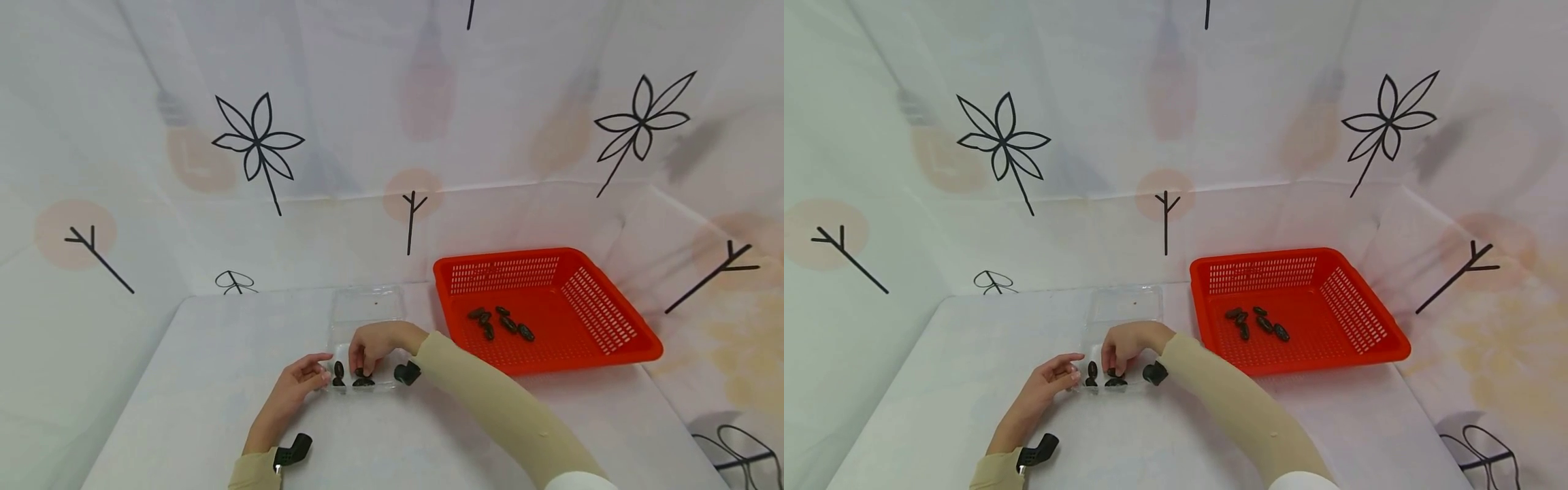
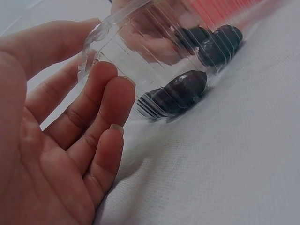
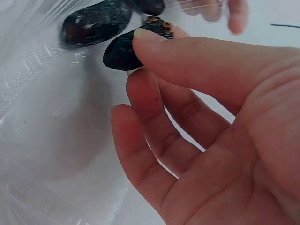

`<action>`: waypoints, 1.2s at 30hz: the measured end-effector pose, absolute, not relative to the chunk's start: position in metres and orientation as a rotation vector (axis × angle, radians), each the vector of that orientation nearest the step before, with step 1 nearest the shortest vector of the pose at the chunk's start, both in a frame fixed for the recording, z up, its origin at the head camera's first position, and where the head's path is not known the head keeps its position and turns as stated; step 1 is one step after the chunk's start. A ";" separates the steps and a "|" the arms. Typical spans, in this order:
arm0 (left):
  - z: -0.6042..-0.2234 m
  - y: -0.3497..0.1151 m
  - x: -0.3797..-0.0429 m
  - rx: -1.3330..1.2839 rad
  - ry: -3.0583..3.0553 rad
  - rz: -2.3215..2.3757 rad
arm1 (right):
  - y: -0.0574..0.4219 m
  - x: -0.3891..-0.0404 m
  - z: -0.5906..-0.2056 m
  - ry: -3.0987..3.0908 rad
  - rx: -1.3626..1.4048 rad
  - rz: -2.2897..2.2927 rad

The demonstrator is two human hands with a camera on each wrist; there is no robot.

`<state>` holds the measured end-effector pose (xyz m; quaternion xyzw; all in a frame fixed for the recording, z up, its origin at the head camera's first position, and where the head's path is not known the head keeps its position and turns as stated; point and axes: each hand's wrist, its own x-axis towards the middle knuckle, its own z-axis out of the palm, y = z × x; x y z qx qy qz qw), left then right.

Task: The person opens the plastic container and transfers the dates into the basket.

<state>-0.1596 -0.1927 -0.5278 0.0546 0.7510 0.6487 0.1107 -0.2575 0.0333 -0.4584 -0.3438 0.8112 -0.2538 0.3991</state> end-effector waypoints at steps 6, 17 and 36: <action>-0.527 -0.192 -0.159 0.166 2.199 1.912 | 0.041 -0.259 -0.452 2.068 -0.966 -0.690; -0.528 -0.192 -0.157 0.226 2.180 1.937 | 0.061 -0.252 -0.436 2.048 -0.925 -0.815; -0.530 -0.192 -0.158 0.206 2.188 1.945 | 0.122 -0.237 -0.420 2.206 -0.903 -1.165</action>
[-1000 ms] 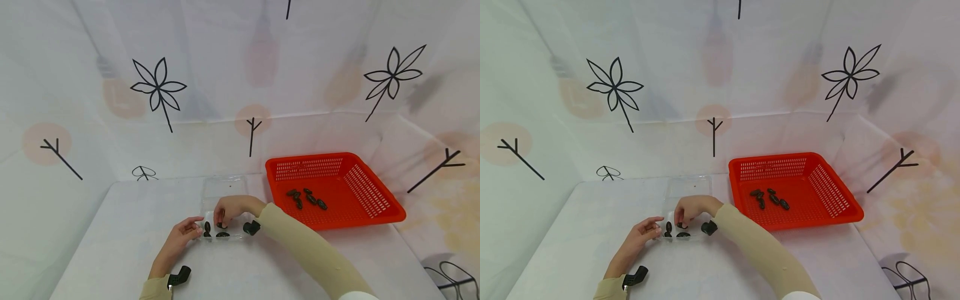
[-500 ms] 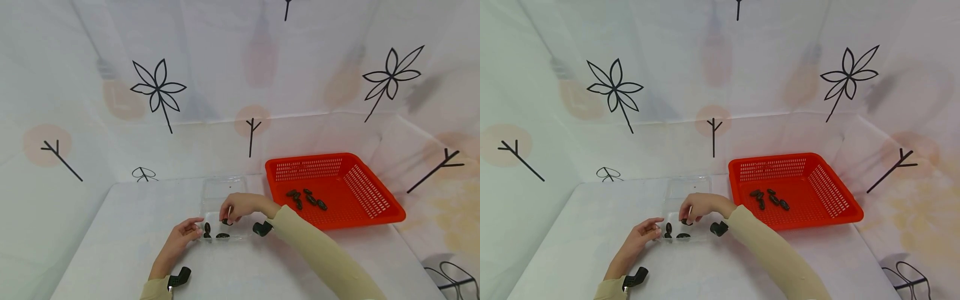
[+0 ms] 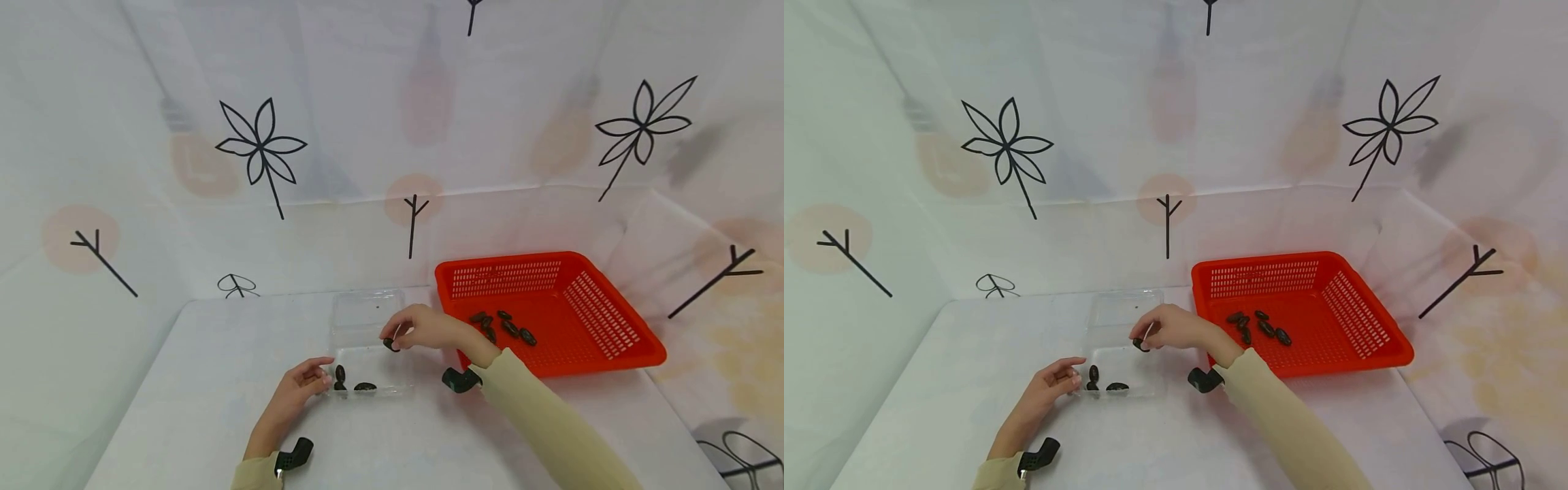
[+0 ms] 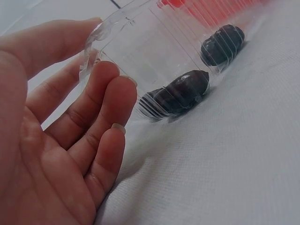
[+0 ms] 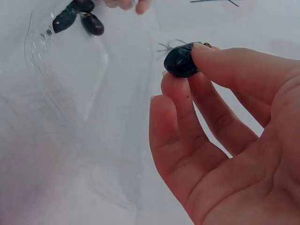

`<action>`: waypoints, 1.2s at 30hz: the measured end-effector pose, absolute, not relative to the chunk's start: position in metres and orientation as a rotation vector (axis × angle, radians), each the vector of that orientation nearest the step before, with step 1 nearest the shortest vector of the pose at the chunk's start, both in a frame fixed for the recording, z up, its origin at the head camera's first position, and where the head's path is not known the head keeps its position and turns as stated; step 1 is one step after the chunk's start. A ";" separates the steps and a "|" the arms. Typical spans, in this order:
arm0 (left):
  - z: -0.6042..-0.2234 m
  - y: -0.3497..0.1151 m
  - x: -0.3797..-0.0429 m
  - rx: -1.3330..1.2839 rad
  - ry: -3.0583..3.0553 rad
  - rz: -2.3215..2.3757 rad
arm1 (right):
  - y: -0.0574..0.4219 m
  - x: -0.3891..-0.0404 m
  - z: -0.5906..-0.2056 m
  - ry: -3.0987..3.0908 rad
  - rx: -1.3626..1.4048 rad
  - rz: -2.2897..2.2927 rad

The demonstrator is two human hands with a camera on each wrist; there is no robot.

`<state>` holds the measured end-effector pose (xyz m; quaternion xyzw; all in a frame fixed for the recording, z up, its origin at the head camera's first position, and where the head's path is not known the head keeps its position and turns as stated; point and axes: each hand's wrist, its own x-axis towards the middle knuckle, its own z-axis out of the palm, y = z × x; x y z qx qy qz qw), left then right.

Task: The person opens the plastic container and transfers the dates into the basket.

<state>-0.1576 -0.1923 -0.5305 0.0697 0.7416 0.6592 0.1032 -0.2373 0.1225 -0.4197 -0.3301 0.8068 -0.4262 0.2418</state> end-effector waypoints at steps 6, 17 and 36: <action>-0.530 -0.192 -0.158 0.161 2.175 1.953 | 0.153 -0.234 -0.412 2.293 -0.821 -1.235; -0.531 -0.192 -0.158 0.149 2.165 1.935 | 0.225 -0.235 -0.409 2.370 -0.496 -1.496; -0.529 -0.193 -0.158 0.146 2.198 1.901 | 0.317 -0.262 -0.434 2.388 -0.236 -1.589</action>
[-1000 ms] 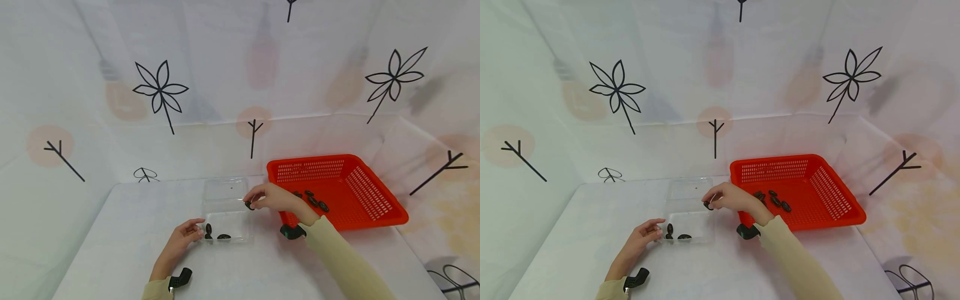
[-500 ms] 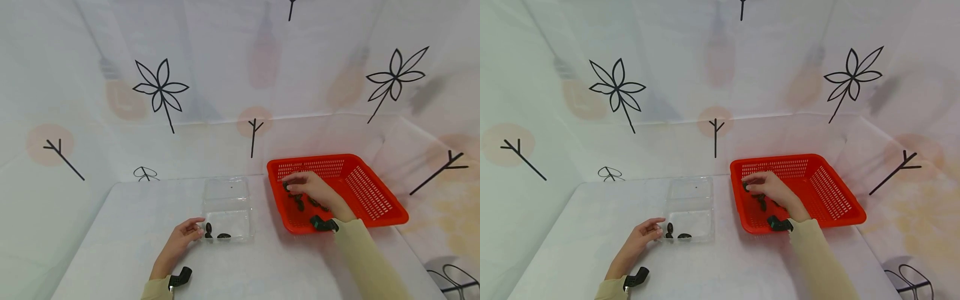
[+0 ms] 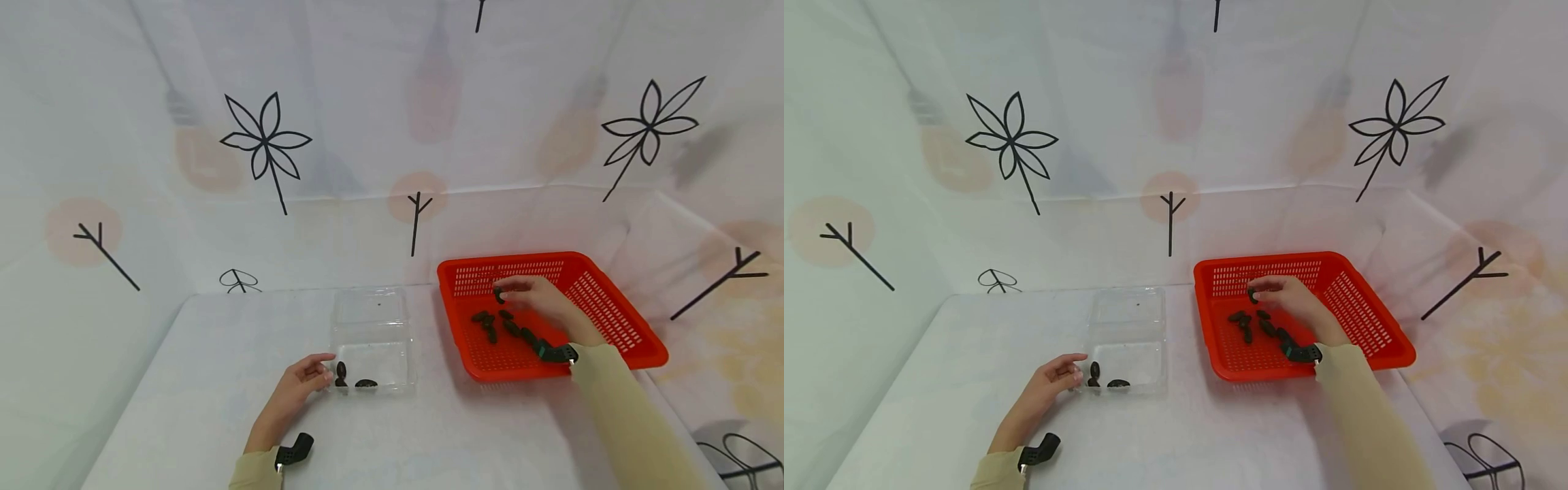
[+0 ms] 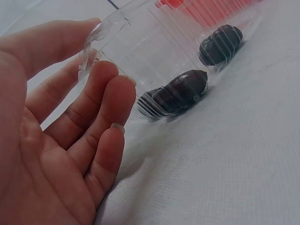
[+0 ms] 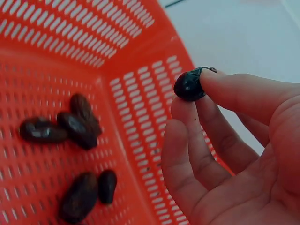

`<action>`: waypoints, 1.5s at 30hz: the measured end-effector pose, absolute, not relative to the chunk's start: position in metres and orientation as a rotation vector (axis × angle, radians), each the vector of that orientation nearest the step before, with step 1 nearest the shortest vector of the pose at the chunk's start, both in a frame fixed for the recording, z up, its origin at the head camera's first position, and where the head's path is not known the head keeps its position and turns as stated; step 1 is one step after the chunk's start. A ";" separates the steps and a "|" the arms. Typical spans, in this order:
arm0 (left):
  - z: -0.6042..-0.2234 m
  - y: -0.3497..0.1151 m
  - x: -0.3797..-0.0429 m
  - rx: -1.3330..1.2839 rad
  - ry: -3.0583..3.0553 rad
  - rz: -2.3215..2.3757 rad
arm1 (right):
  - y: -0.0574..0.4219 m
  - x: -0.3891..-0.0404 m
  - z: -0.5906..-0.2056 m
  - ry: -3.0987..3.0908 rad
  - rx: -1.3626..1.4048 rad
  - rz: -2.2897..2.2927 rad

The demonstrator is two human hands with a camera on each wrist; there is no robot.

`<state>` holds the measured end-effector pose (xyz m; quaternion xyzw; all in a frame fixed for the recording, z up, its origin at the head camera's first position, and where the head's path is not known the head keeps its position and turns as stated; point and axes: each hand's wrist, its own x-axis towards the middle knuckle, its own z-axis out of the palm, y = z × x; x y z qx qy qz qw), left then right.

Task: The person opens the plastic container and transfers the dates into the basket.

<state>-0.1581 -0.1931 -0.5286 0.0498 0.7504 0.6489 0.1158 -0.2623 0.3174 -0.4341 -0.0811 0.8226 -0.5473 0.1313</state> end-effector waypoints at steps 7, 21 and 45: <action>-0.532 -0.194 -0.161 0.151 2.195 1.897 | 0.327 -0.275 -0.439 2.437 -0.215 -1.511; -0.530 -0.194 -0.160 0.138 2.185 1.907 | 0.320 -0.281 -0.446 2.405 -0.215 -1.362; -0.531 -0.193 -0.160 0.168 2.194 1.919 | 0.318 -0.283 -0.436 2.468 -0.255 -1.294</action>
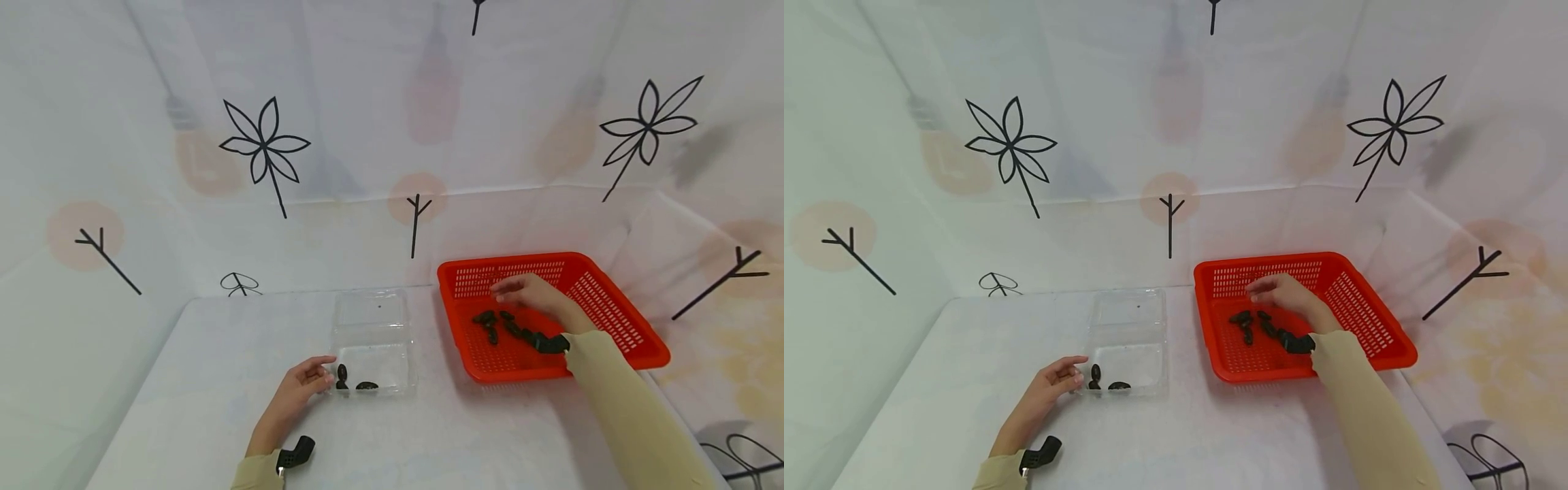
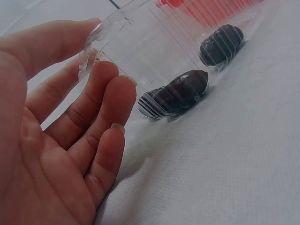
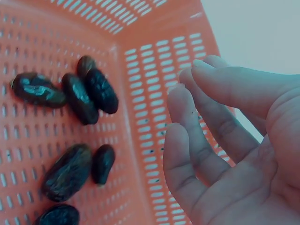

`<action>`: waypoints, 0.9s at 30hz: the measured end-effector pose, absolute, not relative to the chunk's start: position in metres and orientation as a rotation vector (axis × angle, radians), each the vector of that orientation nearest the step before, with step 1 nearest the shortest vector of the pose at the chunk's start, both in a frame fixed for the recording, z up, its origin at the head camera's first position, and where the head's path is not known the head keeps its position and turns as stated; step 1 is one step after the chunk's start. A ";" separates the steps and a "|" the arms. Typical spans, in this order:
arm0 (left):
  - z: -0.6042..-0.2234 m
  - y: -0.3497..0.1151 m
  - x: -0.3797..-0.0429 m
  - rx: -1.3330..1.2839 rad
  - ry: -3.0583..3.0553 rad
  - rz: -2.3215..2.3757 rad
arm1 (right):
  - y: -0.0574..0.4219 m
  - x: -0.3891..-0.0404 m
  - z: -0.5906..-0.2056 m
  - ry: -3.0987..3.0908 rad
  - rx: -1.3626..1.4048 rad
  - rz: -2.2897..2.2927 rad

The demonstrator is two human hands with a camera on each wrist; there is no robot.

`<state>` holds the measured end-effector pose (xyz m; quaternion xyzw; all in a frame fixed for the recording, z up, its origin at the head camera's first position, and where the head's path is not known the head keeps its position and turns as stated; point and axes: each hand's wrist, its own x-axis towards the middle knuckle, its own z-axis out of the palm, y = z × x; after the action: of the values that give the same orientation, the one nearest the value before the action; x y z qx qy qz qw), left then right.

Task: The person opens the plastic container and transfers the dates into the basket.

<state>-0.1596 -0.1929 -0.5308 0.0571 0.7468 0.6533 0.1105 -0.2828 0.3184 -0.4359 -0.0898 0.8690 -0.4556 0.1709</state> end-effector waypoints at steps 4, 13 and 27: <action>-0.530 -0.192 -0.159 0.119 2.175 1.931 | 0.311 -0.280 -0.426 2.501 -0.305 -1.260; -0.530 -0.192 -0.159 0.108 2.168 1.922 | 0.274 -0.271 -0.400 2.496 -0.441 -1.278; -0.530 -0.193 -0.159 0.148 2.176 1.924 | 0.189 -0.260 -0.393 2.450 -0.699 -1.172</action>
<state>-0.1587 -0.1930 -0.5296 0.0506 0.7431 0.6571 0.1162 -0.2596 0.1892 -0.3929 -0.2457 0.8613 -0.4119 0.1678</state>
